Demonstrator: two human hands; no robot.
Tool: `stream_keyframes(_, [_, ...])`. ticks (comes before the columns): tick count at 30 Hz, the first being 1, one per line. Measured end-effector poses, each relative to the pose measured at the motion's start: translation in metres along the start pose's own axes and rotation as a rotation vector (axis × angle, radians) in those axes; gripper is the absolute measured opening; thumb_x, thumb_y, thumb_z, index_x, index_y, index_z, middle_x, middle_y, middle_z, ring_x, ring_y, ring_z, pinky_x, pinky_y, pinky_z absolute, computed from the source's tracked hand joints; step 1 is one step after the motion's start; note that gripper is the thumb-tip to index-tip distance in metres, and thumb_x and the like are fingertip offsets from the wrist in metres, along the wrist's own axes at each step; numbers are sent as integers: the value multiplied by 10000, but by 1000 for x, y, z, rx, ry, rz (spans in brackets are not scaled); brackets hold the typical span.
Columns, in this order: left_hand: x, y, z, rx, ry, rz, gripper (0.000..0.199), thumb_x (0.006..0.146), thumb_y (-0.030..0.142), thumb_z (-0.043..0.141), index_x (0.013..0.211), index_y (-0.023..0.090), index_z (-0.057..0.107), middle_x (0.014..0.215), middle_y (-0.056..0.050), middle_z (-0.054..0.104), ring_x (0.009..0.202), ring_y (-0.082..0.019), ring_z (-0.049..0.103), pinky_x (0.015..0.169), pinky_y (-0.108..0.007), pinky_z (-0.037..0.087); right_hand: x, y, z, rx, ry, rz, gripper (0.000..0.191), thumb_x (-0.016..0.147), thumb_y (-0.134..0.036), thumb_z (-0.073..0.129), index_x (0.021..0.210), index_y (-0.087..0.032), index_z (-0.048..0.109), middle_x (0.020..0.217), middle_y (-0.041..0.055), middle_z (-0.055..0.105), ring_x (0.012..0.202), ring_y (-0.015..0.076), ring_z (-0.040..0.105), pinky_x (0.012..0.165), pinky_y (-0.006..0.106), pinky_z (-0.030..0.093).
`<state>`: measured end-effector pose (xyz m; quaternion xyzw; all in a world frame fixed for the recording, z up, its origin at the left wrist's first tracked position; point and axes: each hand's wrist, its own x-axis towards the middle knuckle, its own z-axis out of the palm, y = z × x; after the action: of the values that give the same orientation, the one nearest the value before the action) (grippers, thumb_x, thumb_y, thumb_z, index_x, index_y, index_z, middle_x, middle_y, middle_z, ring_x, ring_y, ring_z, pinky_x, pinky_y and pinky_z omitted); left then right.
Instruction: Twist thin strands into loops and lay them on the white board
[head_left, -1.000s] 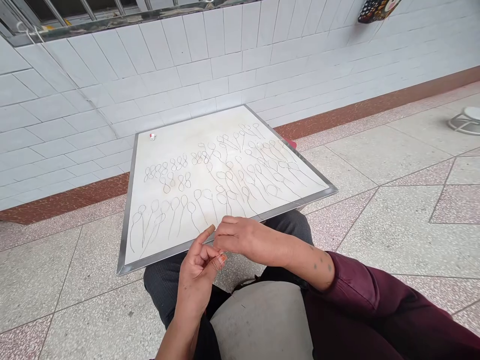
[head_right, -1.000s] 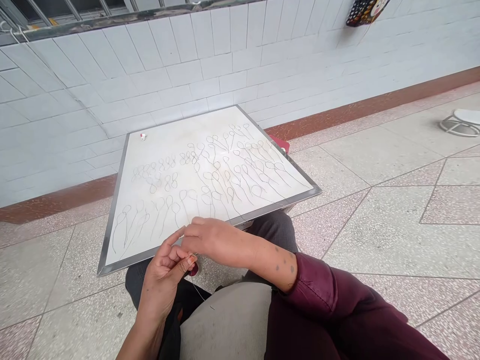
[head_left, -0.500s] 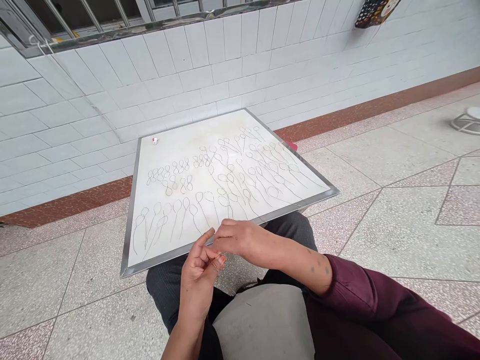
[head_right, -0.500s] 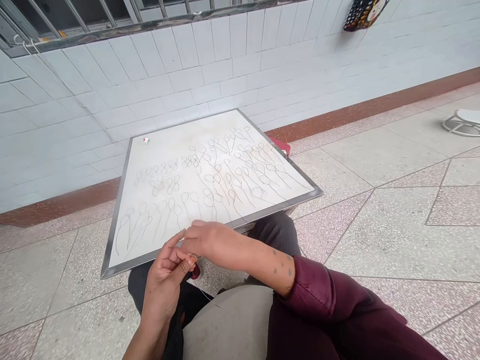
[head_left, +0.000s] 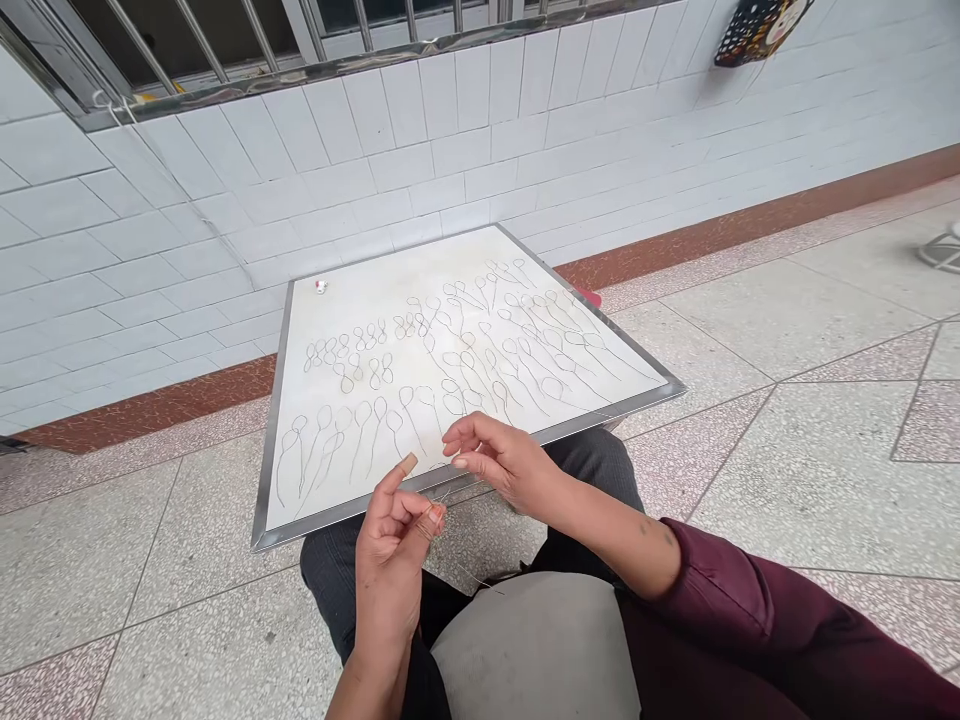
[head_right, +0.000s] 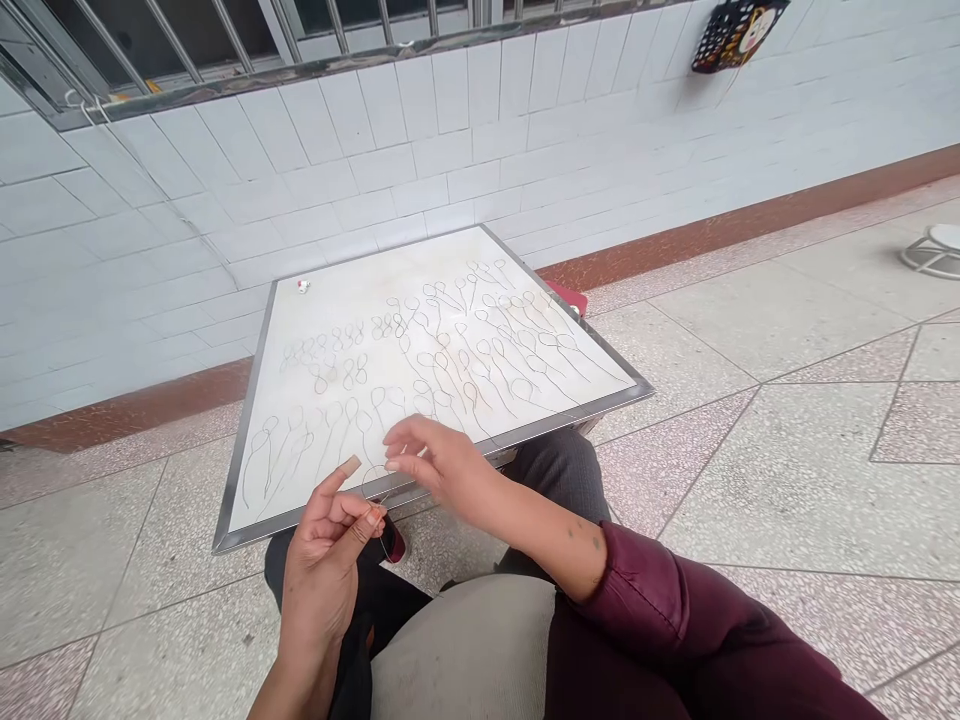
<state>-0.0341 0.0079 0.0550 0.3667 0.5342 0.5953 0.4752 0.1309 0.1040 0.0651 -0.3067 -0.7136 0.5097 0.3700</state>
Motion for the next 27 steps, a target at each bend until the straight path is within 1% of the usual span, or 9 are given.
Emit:
stream_keyframes(1, [-1,1,0,1,4,0,558,804,309,792,1338,274,631,694,47,602,704,-127,559,802,-283,485,-2,2,2,108,-35,80,187,942,-332,647,1091,-222,623,1018,41,689,853,160,637,727,309,529])
stream_keyframes(3, [-2,2,0,-5,5,-3,559,801,313,797,1334,274,632,689,49,605,708,-127,566,820,-289,488,-7,6,8,297,-119,172,179,930,-351,653,1042,-214,626,960,25,688,795,140,638,665,273,523])
stream_keyframes(5, [-3,3,1,-24,5,-2,555,799,312,800,1327,273,632,684,53,608,708,-126,572,840,-298,490,-10,10,15,414,-155,193,177,940,-364,639,1010,-201,624,883,9,683,749,125,634,650,262,521])
stream_keyframes(7, [-4,3,2,-40,9,4,550,800,309,799,1323,271,630,681,55,615,707,-127,577,858,-307,492,-12,12,21,466,-146,191,191,942,-374,639,996,-192,620,813,-7,667,715,116,624,651,262,521])
stream_keyframes(13, [-6,4,3,-71,18,13,538,801,303,797,1310,255,632,679,56,625,700,-137,594,906,-354,498,-10,13,26,522,-157,168,251,941,-428,638,1004,-188,597,826,-3,665,697,113,623,657,275,523])
stream_keyframes(15, [-6,2,3,-80,20,21,530,806,297,792,1308,259,629,683,56,626,704,-136,594,901,-347,497,-10,13,26,536,-164,154,255,942,-428,637,1022,-190,587,812,-16,653,675,104,609,655,271,511])
stream_keyframes(19, [-7,-3,3,-79,31,21,518,807,291,791,1300,261,634,695,55,622,702,-129,579,842,-306,493,-10,16,25,518,-177,151,244,942,-409,642,1040,-193,585,778,-38,626,654,95,581,658,267,483])
stream_keyframes(24, [-6,-5,3,-73,36,22,523,812,283,786,1309,242,628,688,52,614,691,-131,570,828,-308,486,-11,19,27,496,-170,139,236,942,-400,645,1056,-198,601,832,-29,628,652,89,560,650,264,473])
stream_keyframes(27, [-5,-4,3,-72,39,24,523,808,287,788,1304,240,630,692,49,620,690,-130,576,827,-309,493,-12,20,28,492,-153,118,263,947,-429,636,1079,-202,609,848,-22,637,666,93,573,660,267,483])
